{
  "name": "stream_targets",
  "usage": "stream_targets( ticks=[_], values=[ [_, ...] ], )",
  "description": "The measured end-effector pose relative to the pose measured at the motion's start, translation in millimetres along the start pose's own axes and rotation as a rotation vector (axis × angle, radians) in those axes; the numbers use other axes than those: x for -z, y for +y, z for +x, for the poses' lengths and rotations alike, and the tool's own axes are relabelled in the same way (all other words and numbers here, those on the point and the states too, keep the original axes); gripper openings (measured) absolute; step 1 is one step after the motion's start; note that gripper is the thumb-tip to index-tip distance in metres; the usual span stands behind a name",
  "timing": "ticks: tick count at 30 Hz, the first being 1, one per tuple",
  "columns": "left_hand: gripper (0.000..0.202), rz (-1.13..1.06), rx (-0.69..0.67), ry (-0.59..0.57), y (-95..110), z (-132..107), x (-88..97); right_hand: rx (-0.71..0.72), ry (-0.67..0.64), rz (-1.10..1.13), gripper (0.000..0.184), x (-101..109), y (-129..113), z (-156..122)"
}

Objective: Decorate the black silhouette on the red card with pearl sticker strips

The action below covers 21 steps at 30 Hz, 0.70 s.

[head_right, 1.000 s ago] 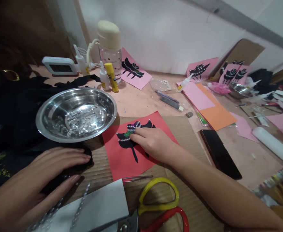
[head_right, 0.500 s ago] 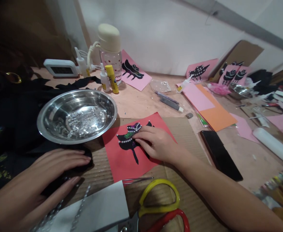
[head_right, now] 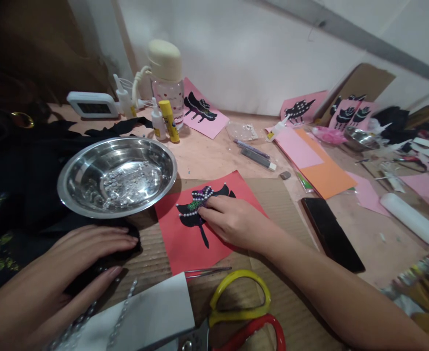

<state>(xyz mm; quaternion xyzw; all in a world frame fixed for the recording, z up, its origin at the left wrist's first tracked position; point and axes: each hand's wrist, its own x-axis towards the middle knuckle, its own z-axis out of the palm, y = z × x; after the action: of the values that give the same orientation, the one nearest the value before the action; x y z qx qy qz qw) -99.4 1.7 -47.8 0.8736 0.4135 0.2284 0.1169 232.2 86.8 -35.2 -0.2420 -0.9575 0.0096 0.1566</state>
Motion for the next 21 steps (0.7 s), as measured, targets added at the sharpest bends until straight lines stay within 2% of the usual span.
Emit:
stream_targets(
  ticks=[2, 8, 12, 14, 17, 20, 21],
  values=[
    [0.036, -0.025, -0.003, 0.003, 1, 2, 2.3, -0.008, -0.008, -0.017, 0.021, -1, -1, 0],
    [0.024, -0.149, 0.053, 0.035, 6, 7, 6.4, -0.099, 0.126, 0.099, 0.022, 0, 0, -1],
    [0.02, -0.205, 0.08, 0.003, 7, 9, 6.6, -0.218, 0.014, 0.044, 0.028, 23, -6, 0],
    [0.021, -0.215, 0.081, 0.001, 7, 10, 7.7, -0.258, -0.04, 0.039, 0.03, 38, -15, -5],
    [0.027, -0.2, 0.07, 0.011, 8, 11, 11.3, -0.3, -0.046, 0.127, 0.026, 56, -39, -18],
    [0.029, -0.154, 0.037, 0.012, 8, 11, 17.9, -0.348, -0.116, 0.236, 0.026, 66, -70, -32],
    [0.027, -0.133, 0.026, 0.017, 9, 10, 20.7, -0.31, -0.129, 0.261, 0.029, 67, -81, -35]
  ],
)
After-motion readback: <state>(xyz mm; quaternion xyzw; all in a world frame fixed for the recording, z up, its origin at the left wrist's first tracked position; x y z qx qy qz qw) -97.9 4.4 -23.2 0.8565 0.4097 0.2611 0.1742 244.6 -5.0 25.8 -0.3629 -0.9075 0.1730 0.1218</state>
